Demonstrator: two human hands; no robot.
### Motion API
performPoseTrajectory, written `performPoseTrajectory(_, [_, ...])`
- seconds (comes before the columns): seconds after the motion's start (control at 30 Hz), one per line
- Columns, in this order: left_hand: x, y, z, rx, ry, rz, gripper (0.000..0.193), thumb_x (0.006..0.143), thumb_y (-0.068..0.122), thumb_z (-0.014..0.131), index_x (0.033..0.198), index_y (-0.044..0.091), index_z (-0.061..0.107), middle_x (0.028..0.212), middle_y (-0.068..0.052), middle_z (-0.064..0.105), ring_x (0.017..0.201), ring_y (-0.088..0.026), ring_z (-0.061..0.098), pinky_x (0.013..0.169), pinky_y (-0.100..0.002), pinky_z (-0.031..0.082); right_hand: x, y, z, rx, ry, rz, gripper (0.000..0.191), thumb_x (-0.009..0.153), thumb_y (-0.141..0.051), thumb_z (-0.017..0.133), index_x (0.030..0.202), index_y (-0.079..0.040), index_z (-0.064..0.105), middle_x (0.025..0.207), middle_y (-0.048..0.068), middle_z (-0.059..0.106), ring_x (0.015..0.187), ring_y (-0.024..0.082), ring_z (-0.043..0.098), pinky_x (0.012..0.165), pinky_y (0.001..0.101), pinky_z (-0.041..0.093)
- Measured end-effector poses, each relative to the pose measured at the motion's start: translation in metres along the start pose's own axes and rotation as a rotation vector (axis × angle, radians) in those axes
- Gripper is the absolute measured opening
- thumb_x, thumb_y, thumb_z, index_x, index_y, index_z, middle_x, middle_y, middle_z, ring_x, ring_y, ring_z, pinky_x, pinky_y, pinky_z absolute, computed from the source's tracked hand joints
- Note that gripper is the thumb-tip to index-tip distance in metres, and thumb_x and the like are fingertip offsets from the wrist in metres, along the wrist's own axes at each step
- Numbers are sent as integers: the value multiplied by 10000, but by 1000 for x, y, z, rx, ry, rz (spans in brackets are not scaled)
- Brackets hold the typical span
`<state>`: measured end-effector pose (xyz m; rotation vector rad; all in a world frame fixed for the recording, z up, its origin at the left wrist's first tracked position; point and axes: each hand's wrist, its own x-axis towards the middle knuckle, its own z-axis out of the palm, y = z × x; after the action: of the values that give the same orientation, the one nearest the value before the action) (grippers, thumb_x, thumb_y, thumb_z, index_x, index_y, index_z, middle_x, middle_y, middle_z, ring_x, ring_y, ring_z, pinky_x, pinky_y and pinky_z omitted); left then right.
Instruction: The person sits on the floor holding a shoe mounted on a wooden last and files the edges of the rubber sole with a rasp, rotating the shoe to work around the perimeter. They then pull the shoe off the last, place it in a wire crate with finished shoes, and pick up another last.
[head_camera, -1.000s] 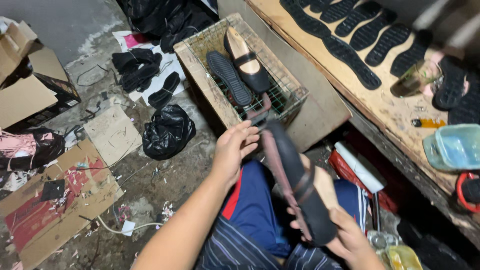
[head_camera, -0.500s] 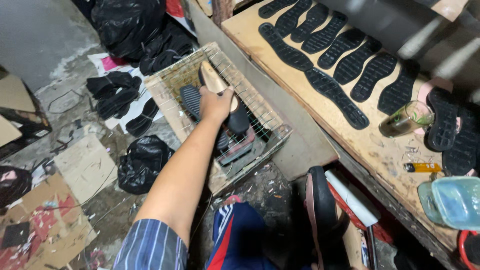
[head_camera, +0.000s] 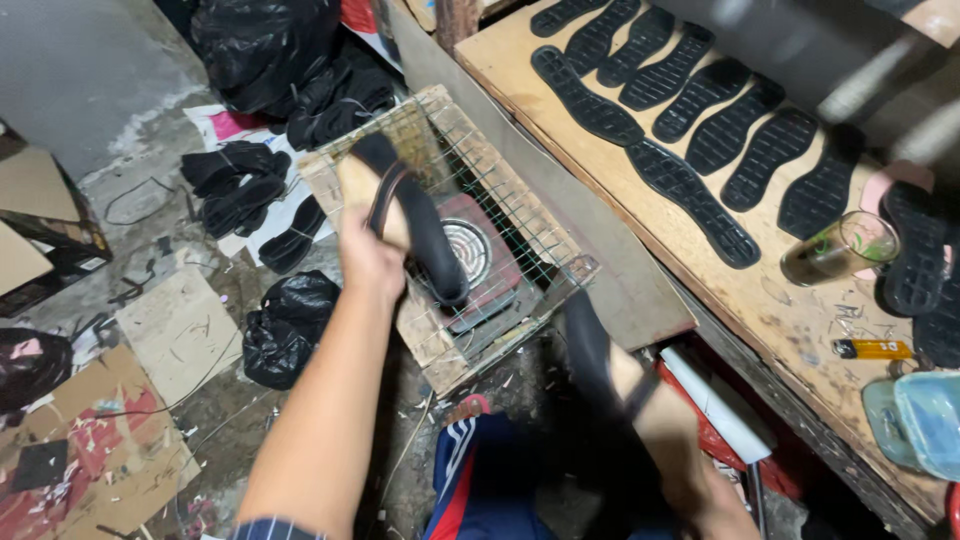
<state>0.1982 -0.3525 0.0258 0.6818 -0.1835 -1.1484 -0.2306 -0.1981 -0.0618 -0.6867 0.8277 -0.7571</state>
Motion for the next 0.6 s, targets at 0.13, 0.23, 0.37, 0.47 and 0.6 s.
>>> performPoseTrajectory(0.13, [-89, 6, -35, -62, 45, -64, 601, 865, 364, 355, 1293, 24, 604, 1139, -123, 698, 1020, -243, 684, 888, -369, 553, 85, -39, 65, -347, 28, -231, 702, 803, -169, 610, 1473, 9, 505, 1416, 119, 628, 1289, 227, 589, 1088, 368, 426])
performPoseTrajectory(0.23, [-169, 0, -52, 59, 69, -145, 598, 1000, 453, 341, 1369, 48, 580, 984, -125, 658, 863, -240, 643, 746, -368, 507, 163, -65, 119, -884, 89, -543, 685, 836, -207, 634, 1476, -6, 494, 1397, 134, 629, 1289, 231, 582, 1094, 339, 409])
performPoseTrajectory(0.37, [-246, -6, -73, 151, 239, -314, 635, 983, 493, 356, 1369, 20, 530, 1045, -137, 629, 929, -244, 613, 794, -376, 477, 224, -86, 171, -1096, 148, -575, 653, 832, -289, 688, 1449, -128, 551, 1317, 219, 649, 1240, 327, 610, 1055, 386, 437])
performPoseTrajectory(0.47, [-254, -11, -93, 41, 268, -264, 664, 967, 507, 389, 1408, 21, 491, 1155, -131, 605, 1026, -239, 584, 859, -374, 448, 246, -87, 190, -1181, 214, -547, 685, 840, -337, 701, 1481, -170, 527, 1263, 264, 616, 1226, 394, 583, 1051, 433, 426])
performPoseTrajectory(0.6, [-246, -2, -122, -38, 284, -159, 718, 945, 524, 433, 1459, 23, 438, 1302, -123, 573, 1156, -232, 546, 946, -372, 409, 260, -81, 199, -1213, 219, -529, 684, 837, -341, 685, 1484, -186, 529, 1283, 253, 615, 1234, 405, 570, 1062, 447, 419])
